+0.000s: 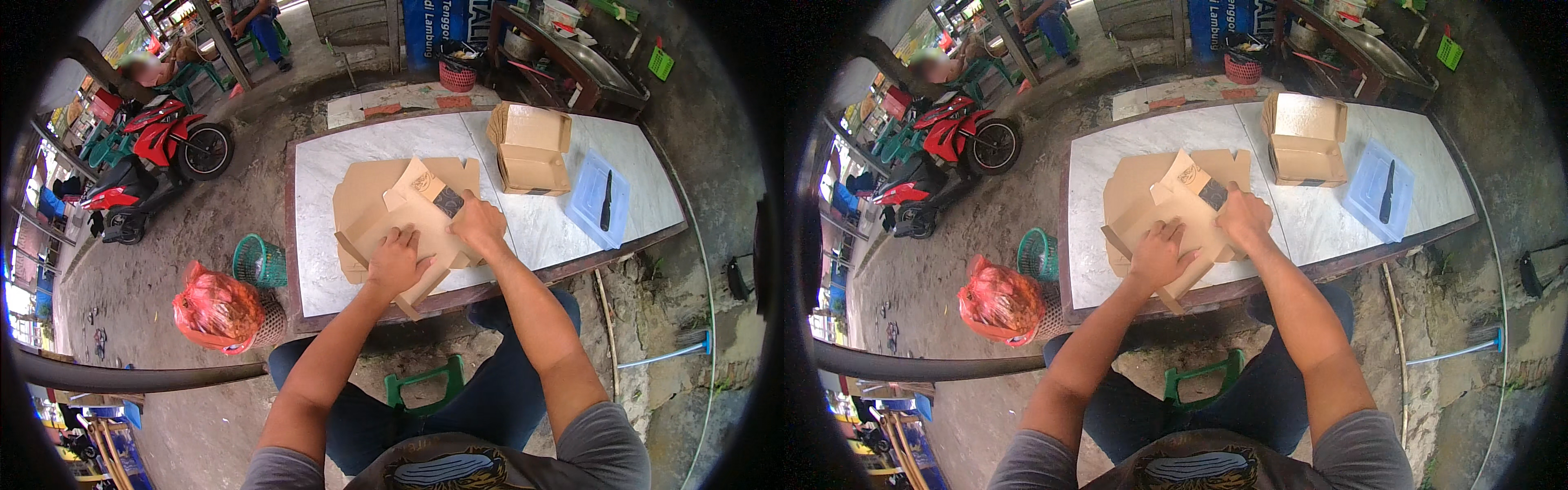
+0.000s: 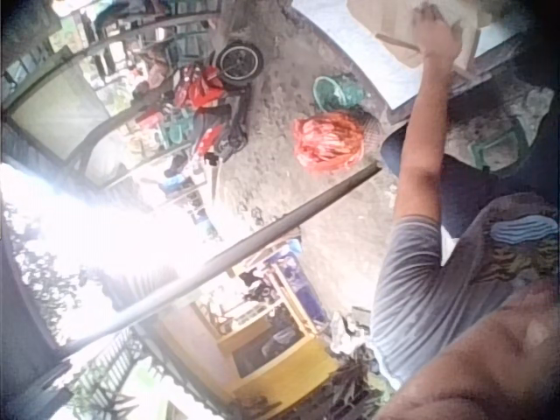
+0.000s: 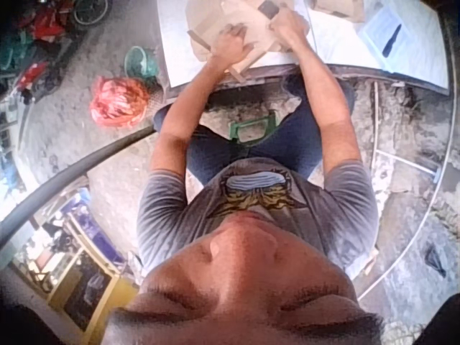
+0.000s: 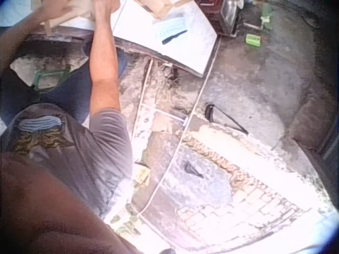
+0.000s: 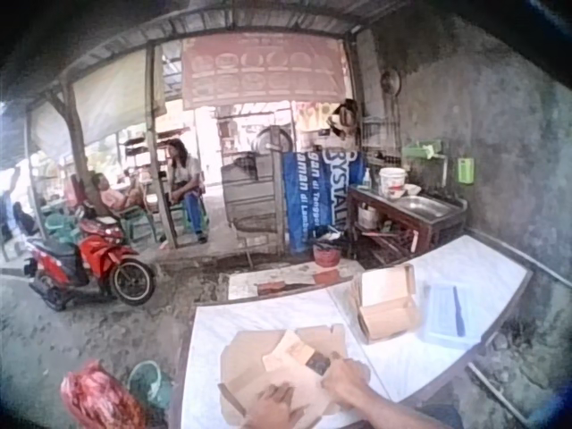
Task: The person assembles flat cardboard sheets into small boxes by folding the flaps and tucking the tabs into slots. They work on a white table, stacking the finished boxes to the side.
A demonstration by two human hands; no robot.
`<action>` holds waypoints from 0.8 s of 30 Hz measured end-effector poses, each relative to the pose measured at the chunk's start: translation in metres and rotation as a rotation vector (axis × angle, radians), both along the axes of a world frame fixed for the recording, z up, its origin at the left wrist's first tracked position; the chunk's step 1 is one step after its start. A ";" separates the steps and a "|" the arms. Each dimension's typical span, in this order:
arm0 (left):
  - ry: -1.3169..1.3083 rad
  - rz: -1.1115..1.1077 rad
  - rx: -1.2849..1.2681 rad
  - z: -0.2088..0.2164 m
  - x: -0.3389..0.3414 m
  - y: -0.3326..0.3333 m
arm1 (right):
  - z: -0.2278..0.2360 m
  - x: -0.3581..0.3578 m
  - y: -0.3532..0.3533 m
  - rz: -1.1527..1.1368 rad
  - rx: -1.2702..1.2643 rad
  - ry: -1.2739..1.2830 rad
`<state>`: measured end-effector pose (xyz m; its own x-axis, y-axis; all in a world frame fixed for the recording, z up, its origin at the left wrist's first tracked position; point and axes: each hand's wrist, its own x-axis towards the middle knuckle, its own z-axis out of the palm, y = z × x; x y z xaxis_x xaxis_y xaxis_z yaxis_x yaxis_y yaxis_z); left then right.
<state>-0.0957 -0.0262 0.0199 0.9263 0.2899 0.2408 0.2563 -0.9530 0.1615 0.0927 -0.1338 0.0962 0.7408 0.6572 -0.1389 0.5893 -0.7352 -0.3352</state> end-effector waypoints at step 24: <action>-0.118 -0.055 -0.103 -0.006 -0.022 0.003 | -0.012 0.033 -0.015 0.395 0.258 1.185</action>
